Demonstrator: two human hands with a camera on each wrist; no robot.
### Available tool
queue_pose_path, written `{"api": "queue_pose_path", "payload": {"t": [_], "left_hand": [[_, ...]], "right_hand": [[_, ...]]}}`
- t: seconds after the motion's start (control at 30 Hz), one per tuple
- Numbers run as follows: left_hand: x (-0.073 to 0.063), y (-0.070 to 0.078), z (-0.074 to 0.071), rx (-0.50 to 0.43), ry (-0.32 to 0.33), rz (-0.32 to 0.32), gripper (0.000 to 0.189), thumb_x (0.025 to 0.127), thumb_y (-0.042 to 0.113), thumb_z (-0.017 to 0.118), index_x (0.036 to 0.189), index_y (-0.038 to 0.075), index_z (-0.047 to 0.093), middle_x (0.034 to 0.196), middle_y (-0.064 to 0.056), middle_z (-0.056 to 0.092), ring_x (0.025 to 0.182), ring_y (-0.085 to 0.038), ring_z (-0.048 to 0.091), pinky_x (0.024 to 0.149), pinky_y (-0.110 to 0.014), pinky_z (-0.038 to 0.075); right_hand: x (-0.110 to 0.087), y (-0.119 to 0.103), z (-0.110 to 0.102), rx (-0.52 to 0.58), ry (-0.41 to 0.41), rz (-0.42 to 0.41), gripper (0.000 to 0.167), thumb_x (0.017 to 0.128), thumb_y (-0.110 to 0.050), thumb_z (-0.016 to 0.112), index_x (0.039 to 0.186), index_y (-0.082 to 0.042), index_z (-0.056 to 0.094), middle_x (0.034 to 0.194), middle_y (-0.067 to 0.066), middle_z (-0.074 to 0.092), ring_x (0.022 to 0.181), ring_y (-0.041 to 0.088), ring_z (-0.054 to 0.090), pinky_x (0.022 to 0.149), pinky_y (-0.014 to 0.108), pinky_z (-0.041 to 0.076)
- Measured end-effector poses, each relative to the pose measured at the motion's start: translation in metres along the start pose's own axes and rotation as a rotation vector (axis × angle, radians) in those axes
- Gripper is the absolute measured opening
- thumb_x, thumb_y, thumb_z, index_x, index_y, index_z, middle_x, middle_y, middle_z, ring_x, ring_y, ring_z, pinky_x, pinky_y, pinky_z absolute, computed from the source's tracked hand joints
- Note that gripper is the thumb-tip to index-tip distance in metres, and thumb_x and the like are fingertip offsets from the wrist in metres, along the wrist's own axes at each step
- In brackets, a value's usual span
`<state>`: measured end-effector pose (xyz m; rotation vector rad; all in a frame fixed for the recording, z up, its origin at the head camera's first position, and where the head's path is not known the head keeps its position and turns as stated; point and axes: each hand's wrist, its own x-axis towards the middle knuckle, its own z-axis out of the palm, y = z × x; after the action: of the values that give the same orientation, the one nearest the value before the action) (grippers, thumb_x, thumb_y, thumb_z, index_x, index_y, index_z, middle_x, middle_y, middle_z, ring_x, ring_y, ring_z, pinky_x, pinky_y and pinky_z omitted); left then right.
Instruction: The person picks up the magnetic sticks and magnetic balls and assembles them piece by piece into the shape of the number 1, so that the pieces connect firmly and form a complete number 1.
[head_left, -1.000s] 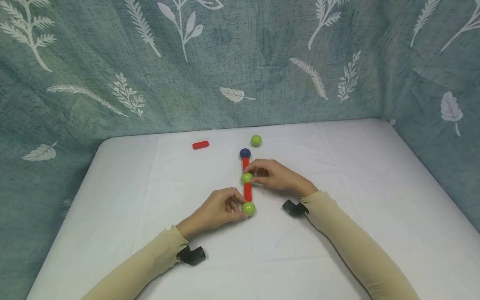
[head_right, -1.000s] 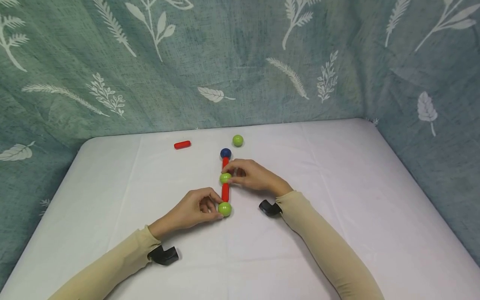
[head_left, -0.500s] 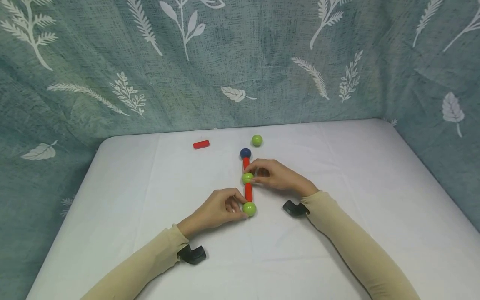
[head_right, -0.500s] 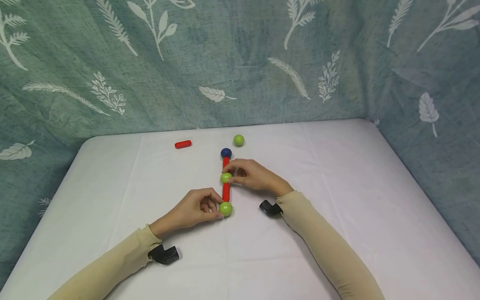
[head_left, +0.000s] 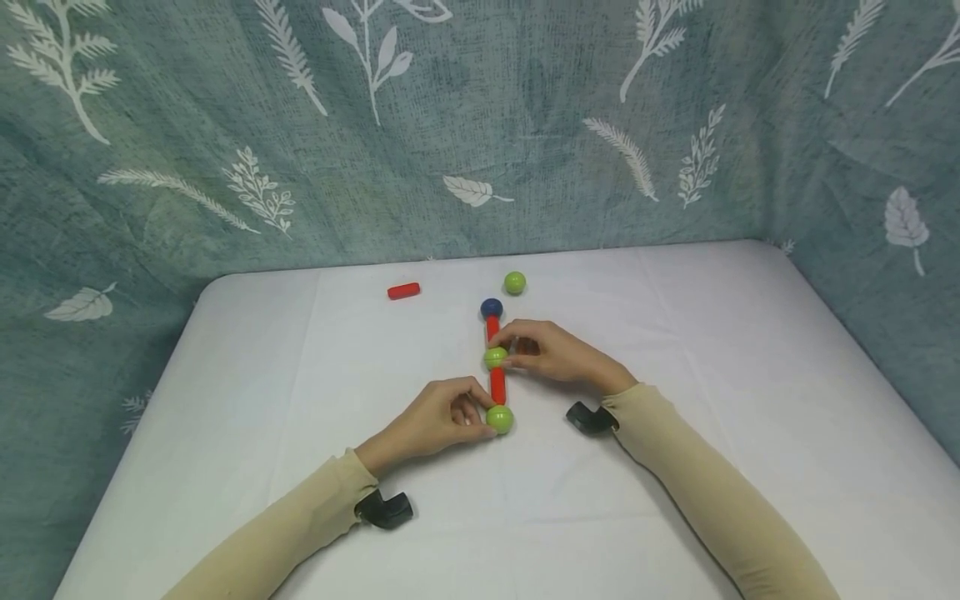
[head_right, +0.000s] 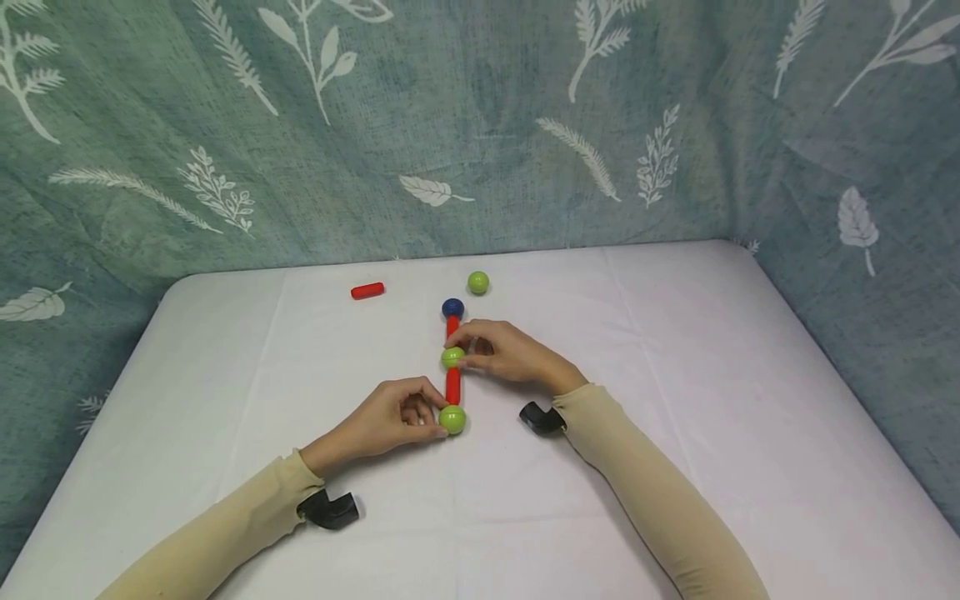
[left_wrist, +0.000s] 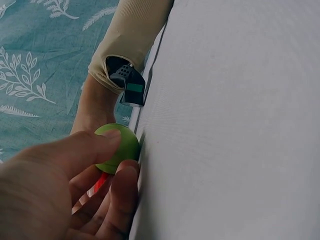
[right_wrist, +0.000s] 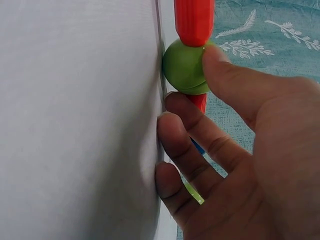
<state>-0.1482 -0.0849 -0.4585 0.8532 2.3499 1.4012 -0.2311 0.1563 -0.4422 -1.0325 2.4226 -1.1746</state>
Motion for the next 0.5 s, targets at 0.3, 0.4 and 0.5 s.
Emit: {"api": "queue_pose_path", "payload": {"t": [0.3,0.4,0.5], "left_hand": [[0.0,-0.001,-0.002,-0.02,-0.012,0.057,0.042,0.082,0.012,0.08,0.12,0.014,0.063,0.098,0.0,0.068,0.072,-0.007,0.064,0.064,-0.022,0.054],[0.0,-0.002,-0.002,-0.001,-0.015,0.079,0.042,0.082,0.014,0.08,0.122,0.015,0.066,0.099,0.001,0.068,0.072,-0.006,0.063,0.065,-0.021,0.054],[0.0,-0.003,-0.002,-0.002,-0.022,0.096,0.041,0.082,0.015,0.08,0.121,0.015,0.067,0.1,0.002,0.068,0.072,-0.006,0.062,0.065,-0.021,0.054]], "right_hand": [[0.001,-0.001,-0.002,-0.01,0.009,-0.018,0.031,0.09,-0.015,0.071,0.121,-0.016,0.066,0.11,-0.003,0.068,0.084,0.018,0.054,0.075,0.03,0.047],[0.001,0.0,-0.009,-0.039,0.033,-0.021,0.032,0.09,-0.015,0.071,0.122,-0.015,0.065,0.107,-0.001,0.068,0.083,0.018,0.057,0.074,0.031,0.049],[0.002,0.005,-0.02,-0.082,0.081,0.007,0.033,0.092,-0.015,0.07,0.124,-0.013,0.064,0.103,0.002,0.067,0.081,0.018,0.058,0.072,0.032,0.05]]}}
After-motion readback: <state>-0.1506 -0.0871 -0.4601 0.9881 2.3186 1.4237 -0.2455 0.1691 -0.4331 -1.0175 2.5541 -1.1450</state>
